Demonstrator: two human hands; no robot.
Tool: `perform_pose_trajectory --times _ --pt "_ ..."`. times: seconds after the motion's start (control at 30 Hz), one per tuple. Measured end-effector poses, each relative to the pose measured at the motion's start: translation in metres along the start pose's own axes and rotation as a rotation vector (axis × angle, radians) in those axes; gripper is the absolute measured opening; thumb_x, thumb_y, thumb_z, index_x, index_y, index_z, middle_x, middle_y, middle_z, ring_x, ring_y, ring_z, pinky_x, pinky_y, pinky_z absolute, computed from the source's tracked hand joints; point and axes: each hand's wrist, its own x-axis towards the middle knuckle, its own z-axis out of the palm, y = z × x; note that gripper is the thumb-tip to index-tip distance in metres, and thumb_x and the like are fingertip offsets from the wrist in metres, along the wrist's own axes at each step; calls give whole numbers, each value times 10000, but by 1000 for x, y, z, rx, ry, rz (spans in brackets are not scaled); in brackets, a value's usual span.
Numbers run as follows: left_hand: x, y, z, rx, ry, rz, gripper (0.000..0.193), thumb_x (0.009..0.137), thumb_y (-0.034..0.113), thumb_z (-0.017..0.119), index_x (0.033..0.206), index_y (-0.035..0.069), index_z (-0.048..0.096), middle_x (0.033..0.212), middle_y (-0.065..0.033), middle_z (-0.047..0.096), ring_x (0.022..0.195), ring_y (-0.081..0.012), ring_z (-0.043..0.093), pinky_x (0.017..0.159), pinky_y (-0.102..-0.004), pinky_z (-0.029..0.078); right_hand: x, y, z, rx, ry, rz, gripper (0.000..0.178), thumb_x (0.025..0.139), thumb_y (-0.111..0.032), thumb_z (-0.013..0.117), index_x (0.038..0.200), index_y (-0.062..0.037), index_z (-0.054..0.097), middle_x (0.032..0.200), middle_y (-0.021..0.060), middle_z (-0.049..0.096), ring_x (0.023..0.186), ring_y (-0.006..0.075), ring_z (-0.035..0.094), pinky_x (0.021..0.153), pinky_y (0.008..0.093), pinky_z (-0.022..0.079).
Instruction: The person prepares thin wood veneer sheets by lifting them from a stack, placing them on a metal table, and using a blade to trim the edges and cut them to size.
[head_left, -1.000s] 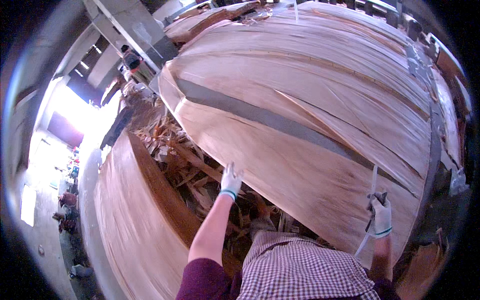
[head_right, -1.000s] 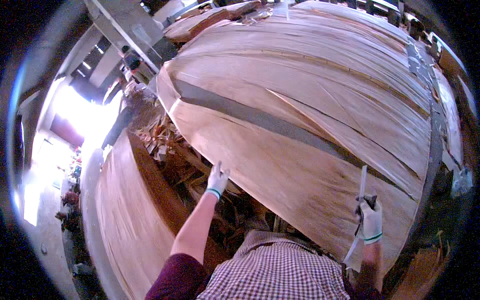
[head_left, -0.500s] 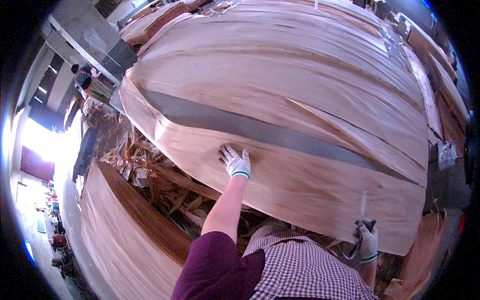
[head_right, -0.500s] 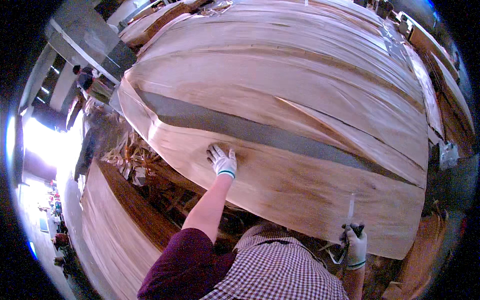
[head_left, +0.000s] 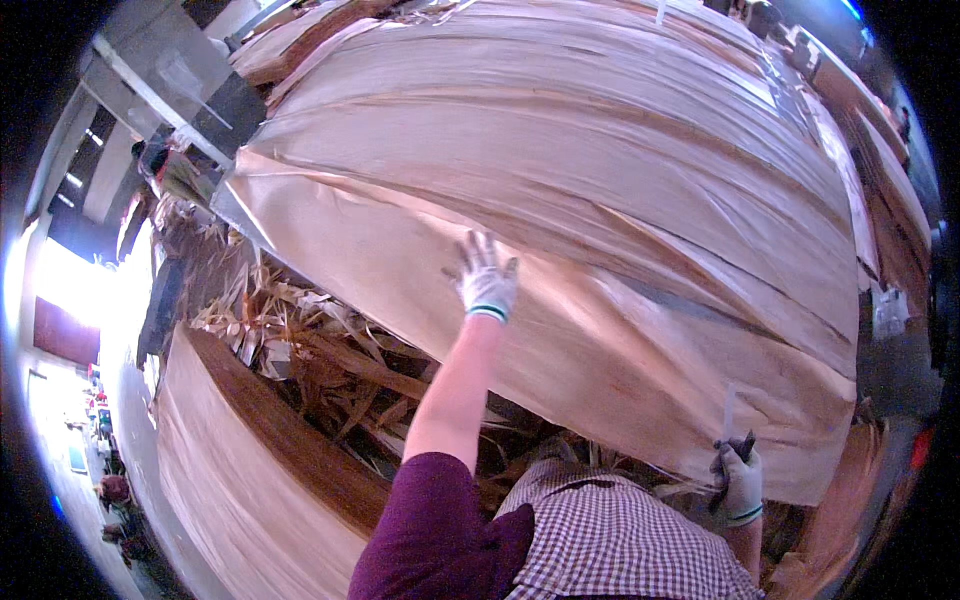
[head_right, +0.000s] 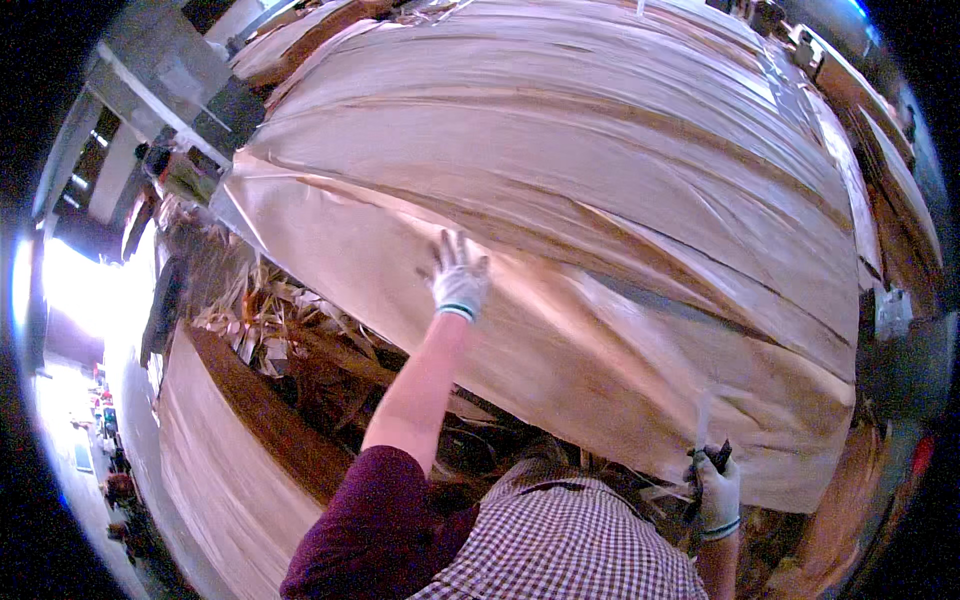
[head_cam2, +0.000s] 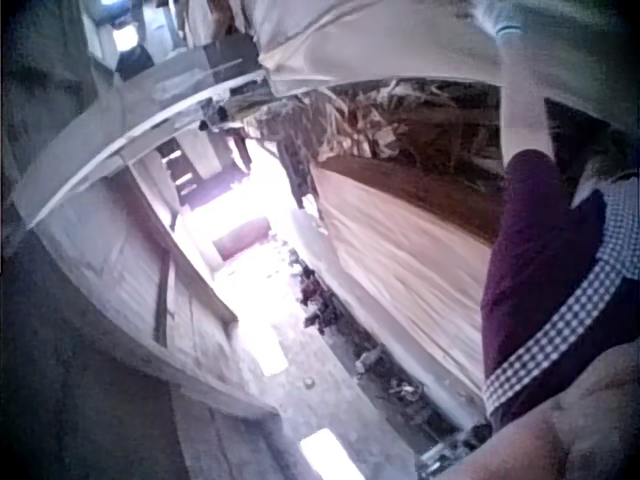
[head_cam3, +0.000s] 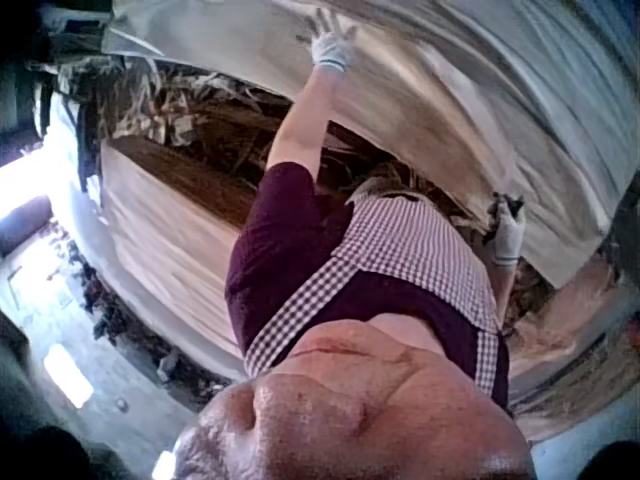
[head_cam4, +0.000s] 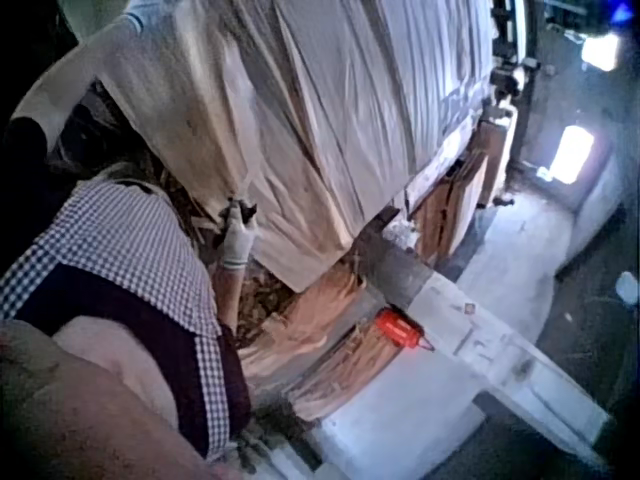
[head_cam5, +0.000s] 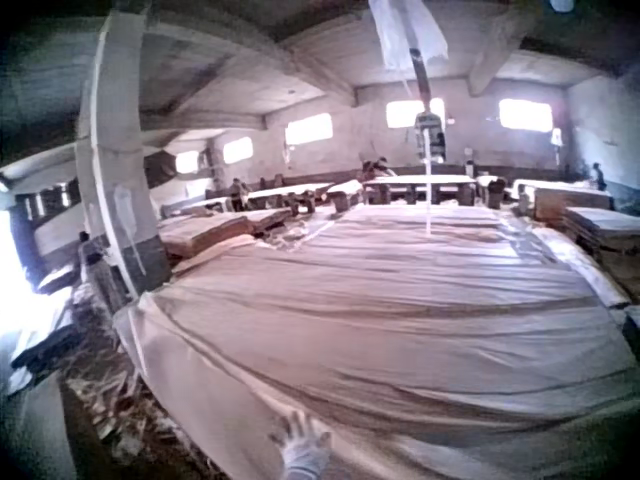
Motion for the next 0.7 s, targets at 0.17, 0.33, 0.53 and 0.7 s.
perform_pose_trajectory --times 0.17,0.33,0.53,0.7 --pt "6 -82 38 177 -363 56 629 963 427 289 1463 61 179 1535 -147 115 1421 -314 78 1151 -468 65 -9 -9 6 -6 2 53 212 875 -226 624 933 -23 643 684 -25 566 566 63 490 512 228 394" --pt "43 -172 43 205 -409 -65 599 965 473 258 1470 155 218 1533 -107 170 1410 -338 121 1133 -510 78 5 -16 5 -91 -23 37 225 894 -240 606 958 -29 652 705 -16 586 615 63 505 545 217 409" --pt "29 -80 54 -736 24 -140 615 941 386 399 1467 124 220 1538 -73 168 1410 -273 154 1139 -461 97 -18 -4 -112 -138 542 -61 191 898 -207 575 984 -62 665 711 0 626 588 64 502 530 235 420" --pt "-39 108 36 -964 -387 399 659 900 290 529 1458 88 240 1526 -79 212 1408 -258 181 1143 -428 123 -23 -41 -216 -23 993 -370 177 897 -197 537 920 -56 641 703 -10 597 547 60 486 489 209 380"
